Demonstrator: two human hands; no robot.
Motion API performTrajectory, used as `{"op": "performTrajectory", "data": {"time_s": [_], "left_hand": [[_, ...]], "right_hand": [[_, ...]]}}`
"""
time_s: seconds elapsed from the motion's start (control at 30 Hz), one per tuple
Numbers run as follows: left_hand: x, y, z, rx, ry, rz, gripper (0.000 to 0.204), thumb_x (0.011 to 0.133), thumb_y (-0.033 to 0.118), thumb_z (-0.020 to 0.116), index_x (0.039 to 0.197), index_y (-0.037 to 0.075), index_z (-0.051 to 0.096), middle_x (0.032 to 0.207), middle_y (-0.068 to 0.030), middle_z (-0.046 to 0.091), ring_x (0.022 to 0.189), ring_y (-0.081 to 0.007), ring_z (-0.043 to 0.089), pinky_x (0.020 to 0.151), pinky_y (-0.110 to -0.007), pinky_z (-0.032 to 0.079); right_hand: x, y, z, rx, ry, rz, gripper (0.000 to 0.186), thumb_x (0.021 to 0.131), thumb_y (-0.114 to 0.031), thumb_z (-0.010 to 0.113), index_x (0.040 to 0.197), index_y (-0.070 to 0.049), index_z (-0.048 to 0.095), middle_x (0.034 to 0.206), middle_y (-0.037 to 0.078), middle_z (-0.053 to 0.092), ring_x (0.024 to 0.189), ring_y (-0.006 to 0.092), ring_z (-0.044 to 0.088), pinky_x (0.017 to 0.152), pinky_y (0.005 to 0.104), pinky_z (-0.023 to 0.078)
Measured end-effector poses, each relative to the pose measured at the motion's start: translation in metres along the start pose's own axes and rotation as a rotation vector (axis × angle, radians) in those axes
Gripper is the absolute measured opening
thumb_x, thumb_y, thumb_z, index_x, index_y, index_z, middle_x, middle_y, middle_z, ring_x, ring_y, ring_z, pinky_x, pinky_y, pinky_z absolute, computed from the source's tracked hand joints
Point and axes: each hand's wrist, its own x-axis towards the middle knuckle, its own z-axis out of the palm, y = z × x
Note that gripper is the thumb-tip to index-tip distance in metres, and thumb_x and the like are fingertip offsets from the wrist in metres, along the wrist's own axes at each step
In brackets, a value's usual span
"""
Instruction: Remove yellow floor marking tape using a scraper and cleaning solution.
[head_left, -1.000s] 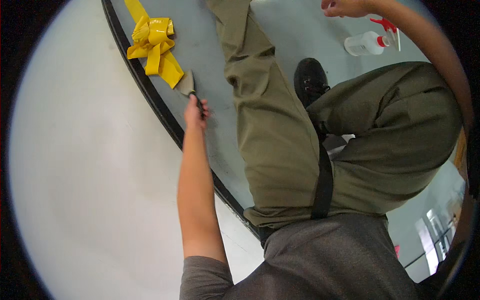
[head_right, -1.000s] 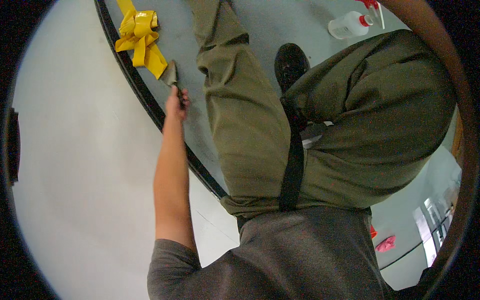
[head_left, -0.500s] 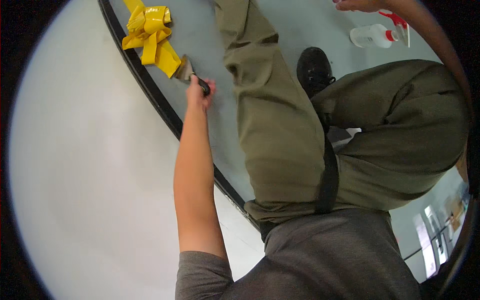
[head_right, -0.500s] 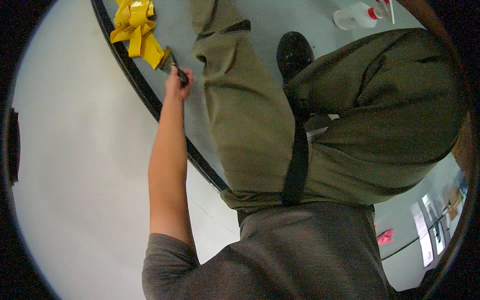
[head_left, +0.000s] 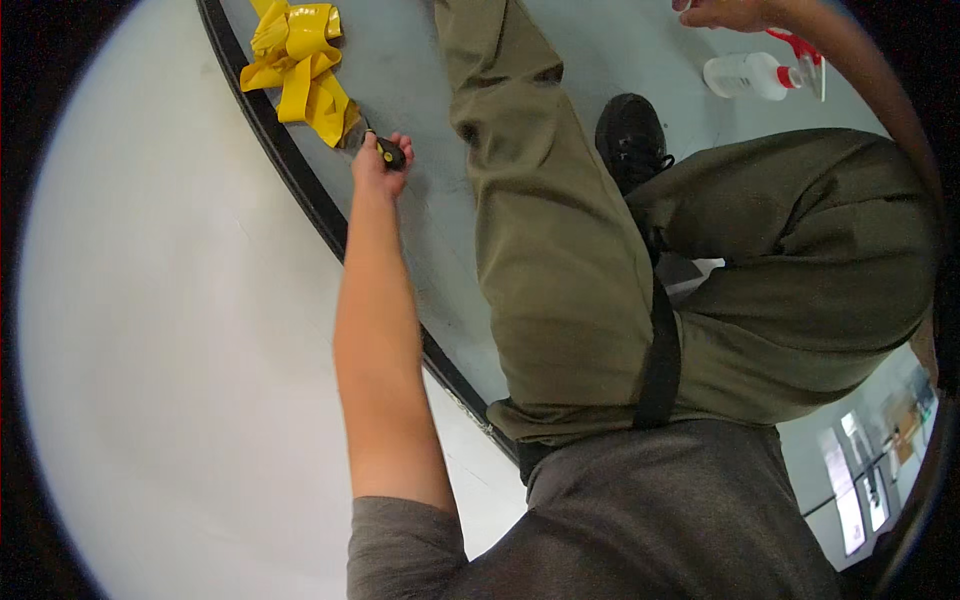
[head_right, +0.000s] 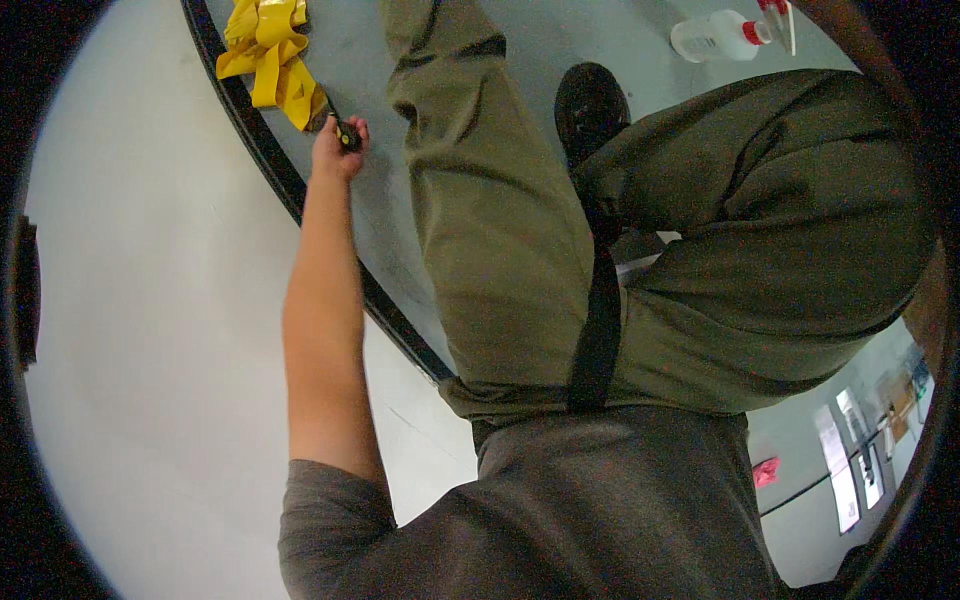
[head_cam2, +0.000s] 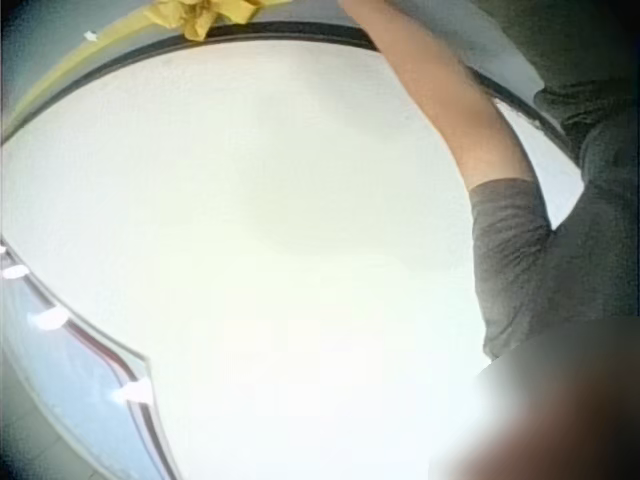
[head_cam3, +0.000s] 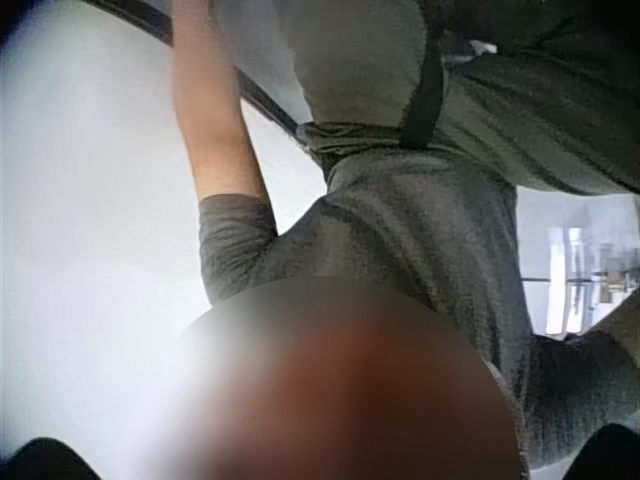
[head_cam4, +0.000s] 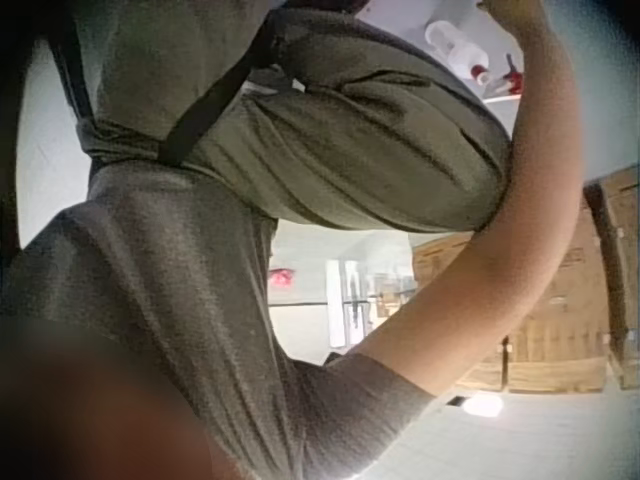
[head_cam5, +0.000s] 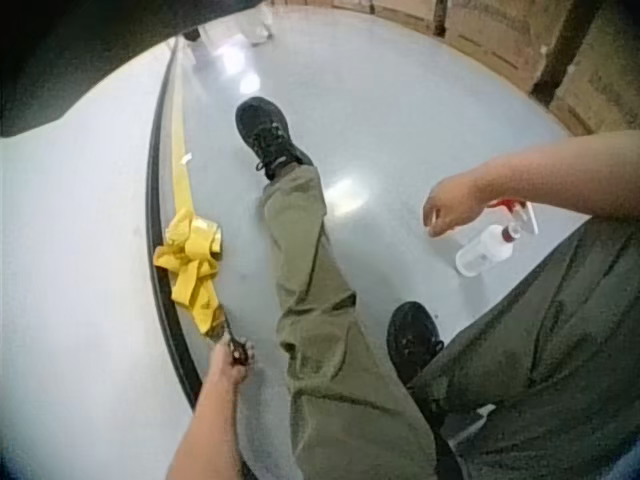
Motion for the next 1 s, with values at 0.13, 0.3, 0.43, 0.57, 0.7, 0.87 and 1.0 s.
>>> {"op": "performTrajectory", "data": {"time_s": [0.13,0.3,0.43,0.57,0.7,0.87,1.0], "left_hand": [[-0.008,0.005,0.034,-0.083,0.069,-0.071,0.039,0.096,0.038,0.039,0.098,-0.002,0.040,0.087,-0.0160,0.053,0.071,-0.0264,0.057,0.060,-0.034,0.054],[-0.061,-0.067,0.050,0.024,0.085,-0.047,0.041,0.095,0.040,0.041,0.093,-0.001,0.041,0.087,-0.0161,0.053,0.071,-0.0303,0.059,0.057,-0.035,0.053],[-0.044,-0.051,0.031,0.191,0.092,-0.038,0.042,0.094,0.041,0.041,0.092,-0.001,0.042,0.085,-0.0152,0.054,0.067,-0.0286,0.059,0.052,-0.035,0.052],[-0.023,0.000,0.022,0.186,0.164,-0.056,0.038,0.094,0.040,0.042,0.090,0.003,0.045,0.078,-0.0109,0.056,0.057,-0.0220,0.054,0.045,-0.031,0.045],[-0.044,-0.026,0.013,0.382,0.170,-0.073,0.036,0.093,0.043,0.044,0.091,0.007,0.046,0.078,-0.0106,0.056,0.055,-0.0200,0.054,0.042,-0.028,0.043],[-0.058,-0.031,-0.009,0.471,0.185,-0.024,0.035,0.092,0.043,0.046,0.091,0.008,0.048,0.074,-0.0067,0.055,0.052,-0.0169,0.051,0.040,-0.027,0.040],[-0.054,0.020,-0.014,0.596,0.321,-0.014,0.034,0.091,0.041,0.048,0.089,0.007,0.050,0.071,-0.0039,0.054,0.050,-0.0137,0.049,0.039,-0.025,0.037]], "right_hand": [[-0.016,-0.006,-0.008,0.098,0.015,0.015,0.044,0.085,-0.034,0.053,0.115,-0.002,0.058,0.112,0.018,0.060,0.104,0.0311,0.056,0.091,0.0383,0.043],[-0.015,-0.006,-0.008,0.087,-0.009,0.143,0.045,0.085,-0.033,0.053,0.117,-0.001,0.057,0.115,0.018,0.059,0.107,0.0308,0.055,0.093,0.0388,0.042],[-0.025,-0.012,-0.011,0.035,0.006,0.061,0.045,0.086,-0.033,0.054,0.117,-0.002,0.056,0.115,0.018,0.059,0.106,0.0309,0.056,0.092,0.0391,0.042],[-0.006,0.000,-0.002,0.058,0.001,0.066,0.045,0.086,-0.033,0.054,0.117,-0.001,0.056,0.113,0.018,0.060,0.104,0.0305,0.057,0.091,0.0388,0.043],[-0.011,0.001,-0.008,0.154,0.005,0.116,0.044,0.086,-0.033,0.054,0.115,-0.001,0.057,0.109,0.018,0.062,0.099,0.0300,0.059,0.088,0.0382,0.045],[-0.025,-0.003,-0.018,0.116,0.001,0.041,0.044,0.086,-0.034,0.054,0.115,-0.001,0.057,0.105,0.017,0.063,0.097,0.0294,0.060,0.087,0.0381,0.045],[-0.016,0.002,-0.015,0.078,0.027,0.057,0.043,0.087,-0.033,0.053,0.115,-0.001,0.057,0.106,0.017,0.063,0.098,0.0285,0.060,0.087,0.0384,0.045]]}}
